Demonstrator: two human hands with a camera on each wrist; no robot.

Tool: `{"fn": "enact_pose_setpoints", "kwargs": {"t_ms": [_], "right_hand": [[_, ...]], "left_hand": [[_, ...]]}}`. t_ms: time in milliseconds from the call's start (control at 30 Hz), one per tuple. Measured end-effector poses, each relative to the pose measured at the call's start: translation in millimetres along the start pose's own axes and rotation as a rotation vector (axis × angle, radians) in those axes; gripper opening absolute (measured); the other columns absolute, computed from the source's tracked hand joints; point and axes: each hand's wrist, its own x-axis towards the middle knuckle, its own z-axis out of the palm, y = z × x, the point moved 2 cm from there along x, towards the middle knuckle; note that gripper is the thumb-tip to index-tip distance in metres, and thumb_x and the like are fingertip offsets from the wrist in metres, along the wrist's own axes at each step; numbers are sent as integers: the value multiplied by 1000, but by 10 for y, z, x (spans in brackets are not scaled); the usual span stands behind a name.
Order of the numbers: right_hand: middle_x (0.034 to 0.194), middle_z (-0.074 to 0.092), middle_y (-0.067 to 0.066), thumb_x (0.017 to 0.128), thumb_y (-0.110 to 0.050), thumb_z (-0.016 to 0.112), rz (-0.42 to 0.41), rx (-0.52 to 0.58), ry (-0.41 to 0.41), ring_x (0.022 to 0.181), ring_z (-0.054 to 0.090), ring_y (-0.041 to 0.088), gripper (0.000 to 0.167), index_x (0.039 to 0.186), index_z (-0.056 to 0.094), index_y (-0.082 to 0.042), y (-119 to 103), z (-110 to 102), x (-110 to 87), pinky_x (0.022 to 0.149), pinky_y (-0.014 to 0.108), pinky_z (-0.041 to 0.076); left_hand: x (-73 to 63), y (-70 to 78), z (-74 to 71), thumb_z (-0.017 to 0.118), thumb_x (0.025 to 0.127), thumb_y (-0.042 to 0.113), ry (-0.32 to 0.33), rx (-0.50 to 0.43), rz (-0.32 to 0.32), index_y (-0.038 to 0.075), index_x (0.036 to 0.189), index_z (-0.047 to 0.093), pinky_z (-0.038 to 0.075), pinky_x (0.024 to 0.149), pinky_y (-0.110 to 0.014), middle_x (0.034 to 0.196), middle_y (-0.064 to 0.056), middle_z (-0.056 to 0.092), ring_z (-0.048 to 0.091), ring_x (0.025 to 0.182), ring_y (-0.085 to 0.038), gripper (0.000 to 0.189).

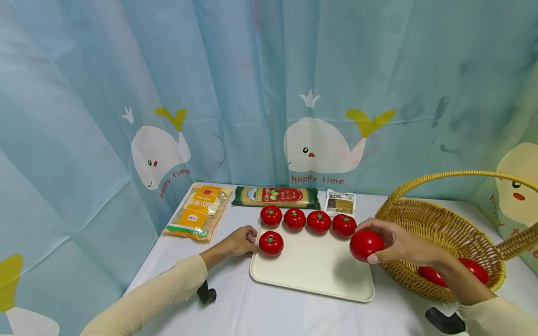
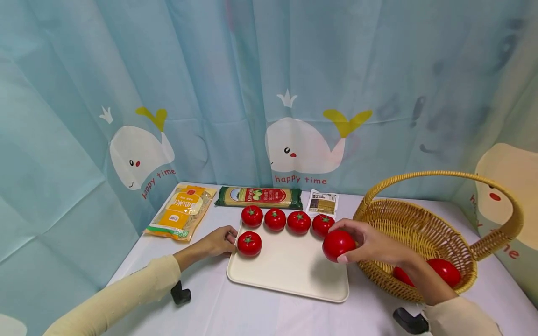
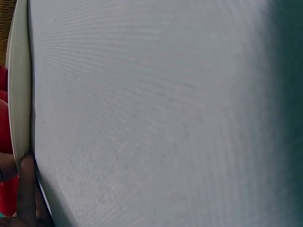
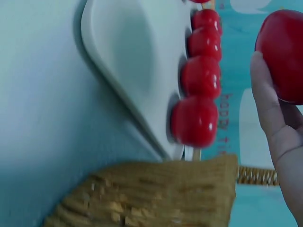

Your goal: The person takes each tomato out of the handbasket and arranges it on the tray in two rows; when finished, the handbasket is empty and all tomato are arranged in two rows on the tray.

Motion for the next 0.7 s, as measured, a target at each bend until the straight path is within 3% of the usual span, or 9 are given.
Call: {"fn": "enact_pose_setpoints", "kwargs": {"t_ms": [233,533,700], "right_hand": [[131,54,15,86,-6,70,42,17,8,113,57,35,56,137,48,-7,-34,164,181,85,44,63],[129,49,23,84,-2,72,-39,8,-4,112,55,38,49,128,51,-6,-28,294,339,85,44,62],[130,45,23,84,-4,72,5,48,-34,112,54,40,52,131,49,-8,-26,362,393,87,43,61]], "left_hand": [[-2,-5,-5,73,80,0,-5,9,-14,-1,115,57,58,61,-22,86,-5,56,57,71,-14,38],[2,-10,-2,73,80,1,0,20,-6,0,114,57,58,61,-22,87,-5,57,57,72,-13,38],[11,-12,-8,73,79,1,-1,20,-11,0,114,57,57,60,-21,87,-5,57,57,72,-13,39]]}}
